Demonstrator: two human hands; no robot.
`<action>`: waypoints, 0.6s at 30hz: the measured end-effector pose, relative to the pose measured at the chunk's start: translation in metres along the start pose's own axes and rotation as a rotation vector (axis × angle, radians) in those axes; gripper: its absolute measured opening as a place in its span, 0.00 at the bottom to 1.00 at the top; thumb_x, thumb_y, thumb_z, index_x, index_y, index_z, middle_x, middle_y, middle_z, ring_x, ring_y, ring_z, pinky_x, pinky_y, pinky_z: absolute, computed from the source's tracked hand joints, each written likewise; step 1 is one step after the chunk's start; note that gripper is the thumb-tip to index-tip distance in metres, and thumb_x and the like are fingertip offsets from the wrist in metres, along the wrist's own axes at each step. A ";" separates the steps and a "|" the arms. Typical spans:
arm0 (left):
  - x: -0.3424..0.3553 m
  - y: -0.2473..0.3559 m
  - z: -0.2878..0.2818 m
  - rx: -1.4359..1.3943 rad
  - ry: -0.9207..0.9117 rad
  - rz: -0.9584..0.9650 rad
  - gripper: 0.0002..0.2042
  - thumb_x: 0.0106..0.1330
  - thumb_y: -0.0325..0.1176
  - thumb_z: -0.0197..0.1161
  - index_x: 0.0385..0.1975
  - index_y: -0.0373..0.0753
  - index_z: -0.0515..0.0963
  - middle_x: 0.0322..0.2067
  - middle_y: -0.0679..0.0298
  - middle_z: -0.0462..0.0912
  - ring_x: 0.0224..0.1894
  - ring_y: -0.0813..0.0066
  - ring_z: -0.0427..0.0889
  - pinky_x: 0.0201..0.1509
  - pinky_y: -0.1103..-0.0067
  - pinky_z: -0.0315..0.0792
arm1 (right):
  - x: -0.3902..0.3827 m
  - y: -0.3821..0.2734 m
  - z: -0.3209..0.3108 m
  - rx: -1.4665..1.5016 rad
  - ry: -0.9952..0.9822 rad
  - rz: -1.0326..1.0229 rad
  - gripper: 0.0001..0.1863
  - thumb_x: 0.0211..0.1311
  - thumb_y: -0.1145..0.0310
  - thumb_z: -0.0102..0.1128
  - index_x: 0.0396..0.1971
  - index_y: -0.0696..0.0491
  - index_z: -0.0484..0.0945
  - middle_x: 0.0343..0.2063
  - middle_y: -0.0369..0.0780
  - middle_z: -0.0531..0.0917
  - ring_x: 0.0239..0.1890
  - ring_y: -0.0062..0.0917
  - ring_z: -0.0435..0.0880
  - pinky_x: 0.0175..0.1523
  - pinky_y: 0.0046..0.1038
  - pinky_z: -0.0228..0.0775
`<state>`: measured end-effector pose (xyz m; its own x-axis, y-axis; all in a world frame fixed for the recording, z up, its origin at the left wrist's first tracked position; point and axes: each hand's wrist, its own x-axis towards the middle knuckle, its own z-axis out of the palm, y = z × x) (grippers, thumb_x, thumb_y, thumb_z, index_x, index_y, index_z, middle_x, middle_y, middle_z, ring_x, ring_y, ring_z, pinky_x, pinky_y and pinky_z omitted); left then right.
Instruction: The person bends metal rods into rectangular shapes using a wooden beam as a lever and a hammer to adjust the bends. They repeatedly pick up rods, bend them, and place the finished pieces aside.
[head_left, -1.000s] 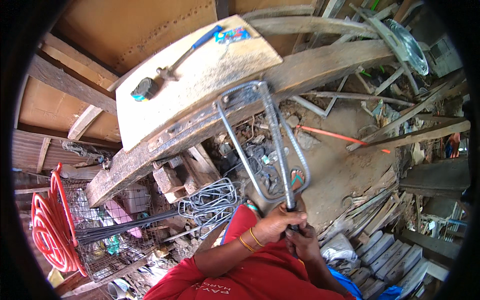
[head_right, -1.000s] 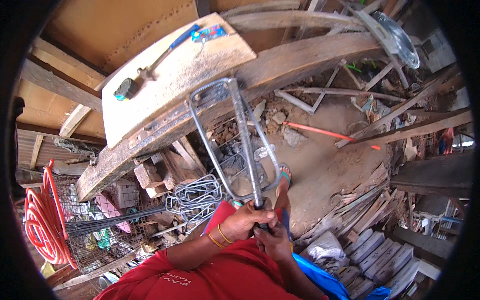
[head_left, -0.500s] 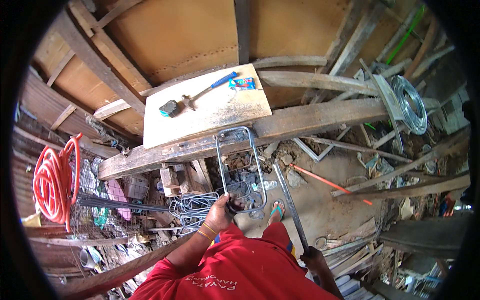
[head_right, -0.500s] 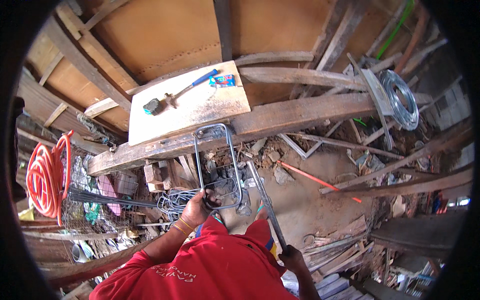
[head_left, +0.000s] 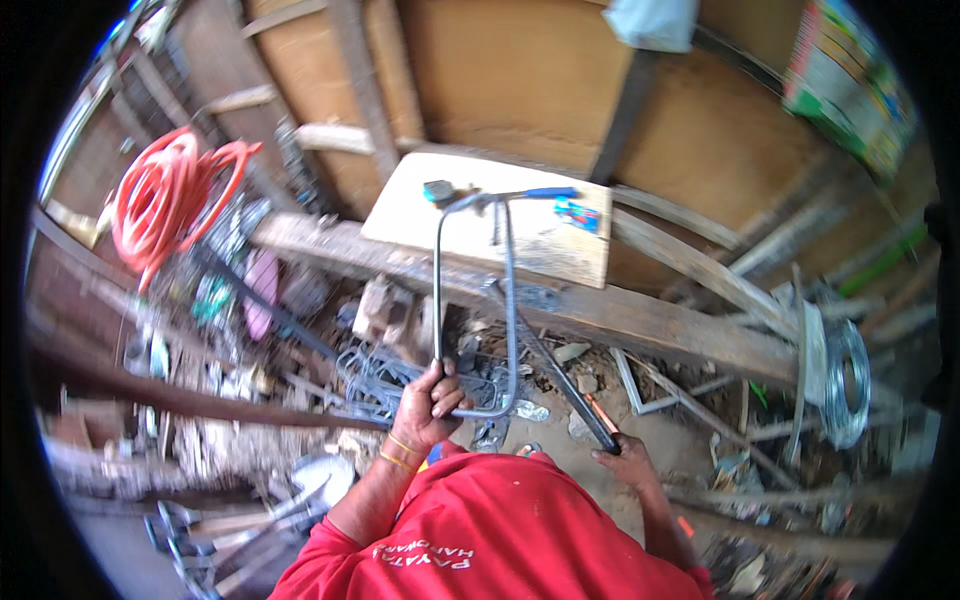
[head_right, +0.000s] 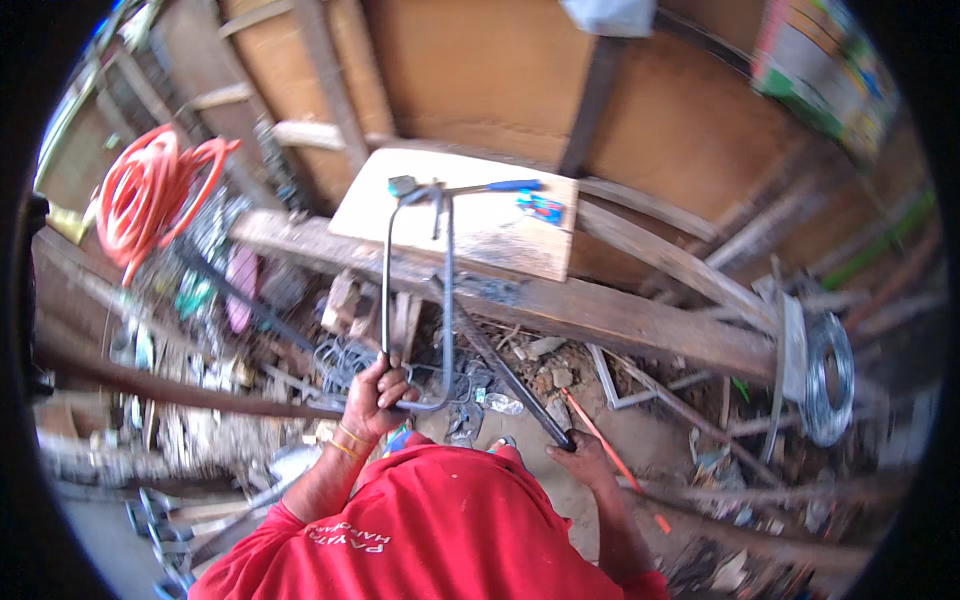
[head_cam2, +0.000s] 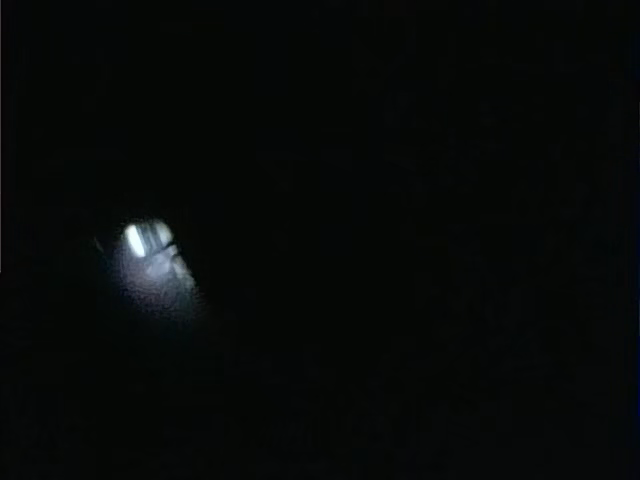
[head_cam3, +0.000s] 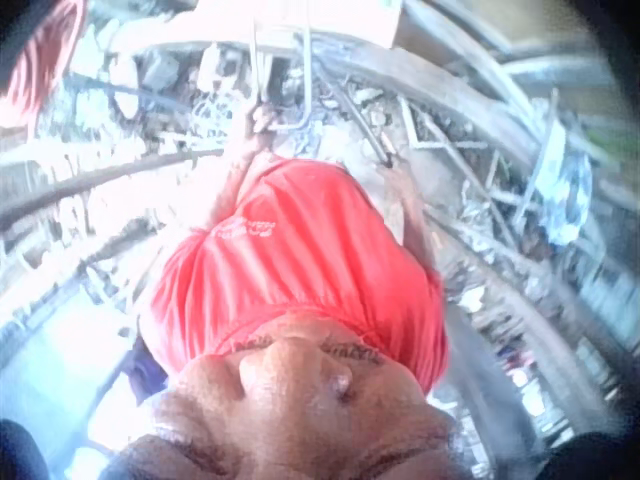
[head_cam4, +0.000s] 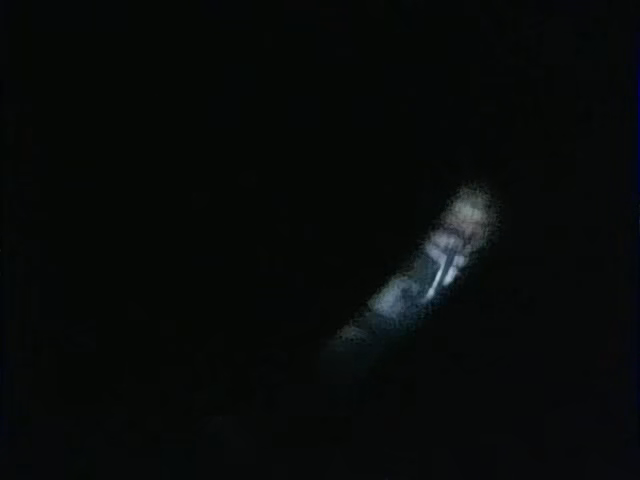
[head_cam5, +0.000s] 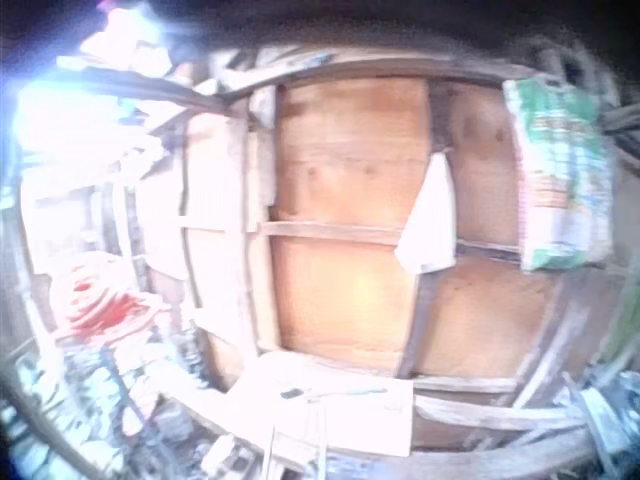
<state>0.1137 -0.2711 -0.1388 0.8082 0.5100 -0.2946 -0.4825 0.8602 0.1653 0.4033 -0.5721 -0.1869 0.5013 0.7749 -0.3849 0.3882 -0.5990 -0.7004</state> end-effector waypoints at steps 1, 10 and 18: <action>-0.012 0.005 0.008 0.048 0.008 0.126 0.12 0.77 0.45 0.56 0.41 0.43 0.76 0.16 0.75 0.59 0.13 0.82 0.58 0.37 0.73 0.70 | 0.005 0.004 0.007 0.006 -0.012 -0.042 0.23 0.54 0.52 0.74 0.31 0.59 0.79 0.23 0.44 0.80 0.26 0.33 0.77 0.36 0.36 0.71; -0.133 0.018 -0.013 0.613 0.500 0.787 0.08 0.77 0.39 0.58 0.38 0.42 0.71 0.17 0.76 0.61 0.15 0.84 0.58 0.24 0.79 0.66 | -0.011 0.088 0.029 -0.170 -0.197 0.145 0.23 0.53 0.52 0.74 0.27 0.59 0.81 0.21 0.45 0.81 0.24 0.30 0.79 0.34 0.37 0.71; -0.121 0.036 -0.168 0.365 0.618 0.866 0.13 0.78 0.40 0.57 0.54 0.42 0.74 0.24 0.71 0.72 0.26 0.79 0.73 0.36 0.76 0.73 | -0.012 0.099 0.024 -0.266 -0.238 0.146 0.24 0.51 0.49 0.73 0.28 0.60 0.82 0.21 0.46 0.81 0.26 0.31 0.82 0.36 0.39 0.73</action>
<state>-0.0577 -0.3031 -0.2553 -0.1067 0.9321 -0.3460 -0.5905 0.2205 0.7763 0.4172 -0.6363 -0.2659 0.3851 0.6839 -0.6196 0.5284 -0.7139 -0.4596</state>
